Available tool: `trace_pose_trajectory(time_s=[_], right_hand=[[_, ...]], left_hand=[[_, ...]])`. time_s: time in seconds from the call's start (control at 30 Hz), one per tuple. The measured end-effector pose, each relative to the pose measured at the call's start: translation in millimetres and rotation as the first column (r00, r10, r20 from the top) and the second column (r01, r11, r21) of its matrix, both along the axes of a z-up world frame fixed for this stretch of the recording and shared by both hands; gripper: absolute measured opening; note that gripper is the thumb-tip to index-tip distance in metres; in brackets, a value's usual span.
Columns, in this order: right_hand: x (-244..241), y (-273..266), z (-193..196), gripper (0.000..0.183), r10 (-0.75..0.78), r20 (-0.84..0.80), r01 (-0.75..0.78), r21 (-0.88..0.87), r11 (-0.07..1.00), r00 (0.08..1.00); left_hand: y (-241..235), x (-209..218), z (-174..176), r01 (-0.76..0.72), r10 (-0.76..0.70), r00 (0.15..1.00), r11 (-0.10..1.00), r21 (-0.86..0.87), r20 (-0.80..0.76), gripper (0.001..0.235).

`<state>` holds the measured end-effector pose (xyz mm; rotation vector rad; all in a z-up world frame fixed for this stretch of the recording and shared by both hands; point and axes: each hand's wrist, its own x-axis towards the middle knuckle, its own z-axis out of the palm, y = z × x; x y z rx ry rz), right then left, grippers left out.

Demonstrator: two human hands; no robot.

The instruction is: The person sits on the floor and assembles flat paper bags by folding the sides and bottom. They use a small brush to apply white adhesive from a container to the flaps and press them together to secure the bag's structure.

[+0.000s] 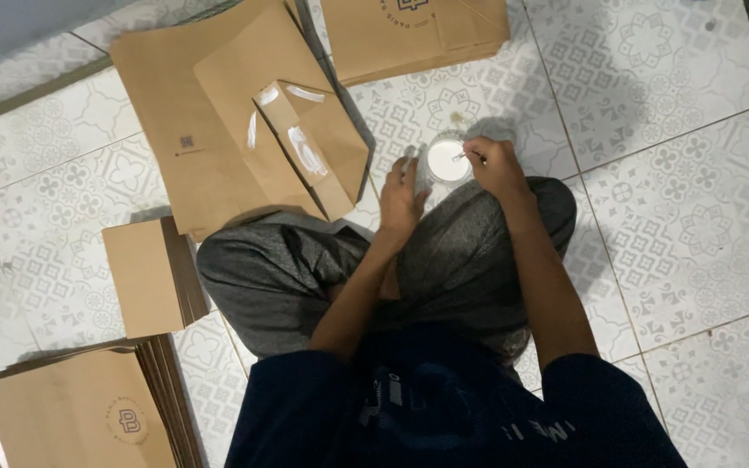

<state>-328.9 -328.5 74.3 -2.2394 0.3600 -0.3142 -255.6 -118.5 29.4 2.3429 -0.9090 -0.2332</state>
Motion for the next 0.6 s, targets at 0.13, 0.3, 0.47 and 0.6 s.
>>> trace_pose_trajectory(time_s=[0.13, 0.3, 0.47, 0.6], right_hand=[[-2, -3, -11, 0.013, 0.010, -0.007, -0.010, -0.012, 1.000, 1.000], [0, -6, -21, 0.014, 0.017, 0.021, -0.017, -0.014, 1.000, 1.000], [-3, -6, -25, 0.013, -0.039, 0.055, 0.040, -0.014, 0.999, 0.998], [-2, -6, -10, 0.013, -0.150, 0.166, 0.150, 0.014, 0.989, 0.975]], left_hand=[[45, 11, 15, -0.003, 0.001, 0.992, 1.000, 0.021, 0.123, 0.067], [99, 38, -6, 0.039, -0.135, 0.955, 0.940, 0.339, 0.263, 0.087], [127, 64, -9, 0.093, -0.214, 0.939, 0.912, 0.399, 0.271, 0.085], [133, 80, -3, 0.098, -0.231, 0.911, 0.925, 0.367, 0.340, 0.074]])
